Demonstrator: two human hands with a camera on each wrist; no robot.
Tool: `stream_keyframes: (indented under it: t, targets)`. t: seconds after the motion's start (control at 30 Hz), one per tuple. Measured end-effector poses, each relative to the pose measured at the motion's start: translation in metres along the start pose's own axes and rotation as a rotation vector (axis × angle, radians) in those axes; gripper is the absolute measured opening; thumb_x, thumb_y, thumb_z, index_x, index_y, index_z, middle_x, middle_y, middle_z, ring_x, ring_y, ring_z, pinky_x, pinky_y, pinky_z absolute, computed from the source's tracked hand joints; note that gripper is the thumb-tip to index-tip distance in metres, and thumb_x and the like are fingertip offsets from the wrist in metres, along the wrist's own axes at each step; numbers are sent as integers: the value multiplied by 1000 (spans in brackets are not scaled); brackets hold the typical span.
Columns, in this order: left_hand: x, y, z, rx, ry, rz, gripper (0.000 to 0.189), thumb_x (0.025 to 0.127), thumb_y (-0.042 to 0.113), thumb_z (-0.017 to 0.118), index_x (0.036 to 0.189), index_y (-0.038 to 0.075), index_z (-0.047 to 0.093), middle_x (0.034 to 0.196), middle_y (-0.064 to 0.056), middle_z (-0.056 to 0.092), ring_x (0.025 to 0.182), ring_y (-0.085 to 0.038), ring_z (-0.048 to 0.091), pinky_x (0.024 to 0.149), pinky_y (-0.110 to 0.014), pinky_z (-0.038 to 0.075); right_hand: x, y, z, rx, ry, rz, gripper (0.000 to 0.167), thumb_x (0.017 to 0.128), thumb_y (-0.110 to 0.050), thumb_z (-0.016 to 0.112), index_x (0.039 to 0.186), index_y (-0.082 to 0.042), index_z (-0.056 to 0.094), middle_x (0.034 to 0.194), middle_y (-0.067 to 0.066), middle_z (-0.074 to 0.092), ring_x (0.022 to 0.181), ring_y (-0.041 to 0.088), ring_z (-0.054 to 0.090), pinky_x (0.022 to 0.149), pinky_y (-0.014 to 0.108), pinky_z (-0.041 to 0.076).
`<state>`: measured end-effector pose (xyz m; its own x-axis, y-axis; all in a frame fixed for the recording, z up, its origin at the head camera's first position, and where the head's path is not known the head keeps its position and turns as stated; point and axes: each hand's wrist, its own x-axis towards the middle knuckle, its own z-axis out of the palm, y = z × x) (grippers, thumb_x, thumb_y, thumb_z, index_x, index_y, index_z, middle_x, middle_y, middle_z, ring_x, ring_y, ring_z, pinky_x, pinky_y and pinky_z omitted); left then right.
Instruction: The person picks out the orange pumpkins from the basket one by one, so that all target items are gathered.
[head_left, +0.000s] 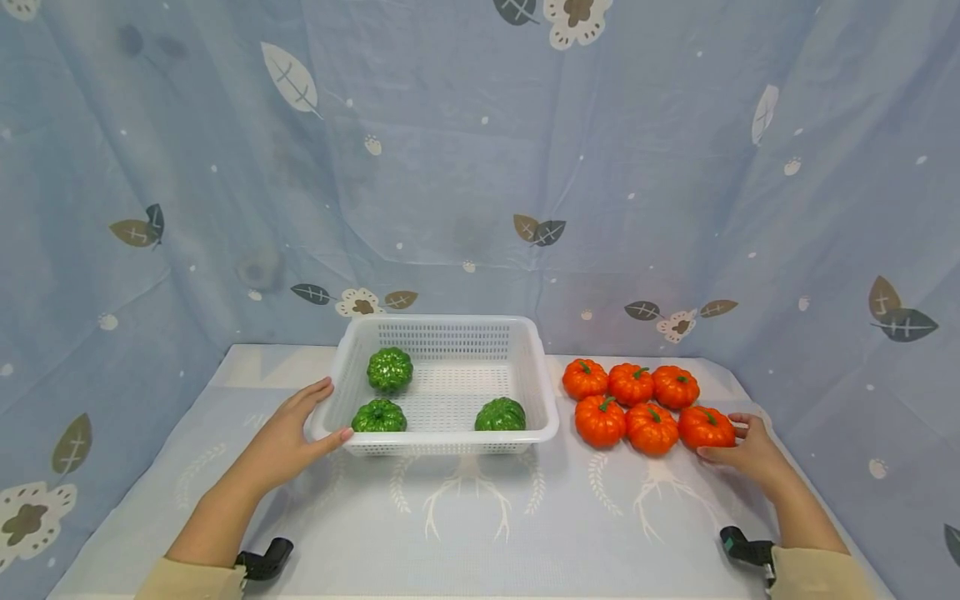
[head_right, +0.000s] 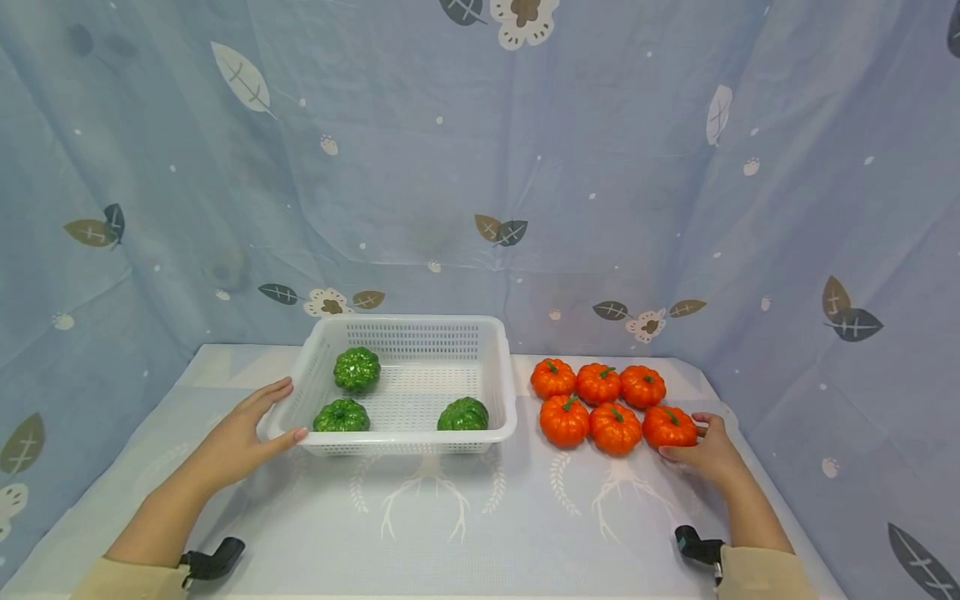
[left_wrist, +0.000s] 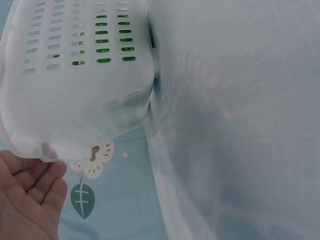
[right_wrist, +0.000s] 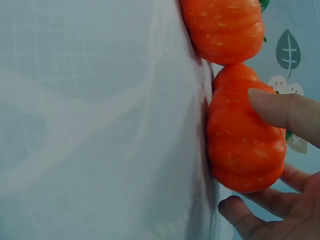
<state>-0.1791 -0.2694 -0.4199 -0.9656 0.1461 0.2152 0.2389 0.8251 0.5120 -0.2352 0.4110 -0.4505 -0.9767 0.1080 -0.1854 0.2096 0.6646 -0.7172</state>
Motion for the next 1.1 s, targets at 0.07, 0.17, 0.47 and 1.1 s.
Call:
stream_keyframes:
  t: [0.07,0.17,0.47,1.1]
  targets:
    - [0,0,0,-1,2,1,91,90,55,69,152,-3,36,160,-20,30,141,-50,29,107,-71,28,1,0,-2,-9,-16,-2,109,86,-40,78,147,14,7,142,45,23,127,59,31,106,69,32]
    - [0,0,1,-2,3,3,91,90,54,69,152,-3,36,160,-21,30,141,-50,29,107,-71,28,2,0,-4,-3,-26,-15,104,88,-39,76,149,13,10,143,44,23,128,58,31,106,69,33]
    - [0,0,1,-2,1,-3,91,90,55,69,152,-3,36,160,-20,29,142,-50,29,107,-71,28,4,-3,0,21,-23,10,103,88,-41,76,151,8,12,148,43,19,131,60,26,106,70,31]
    - [6,1,7,-11,2,18,90,92,53,67,154,-2,33,161,-20,27,141,-52,28,105,-74,28,-3,-2,-3,-11,3,19,98,93,-46,69,152,9,13,147,43,21,130,59,29,105,69,34]
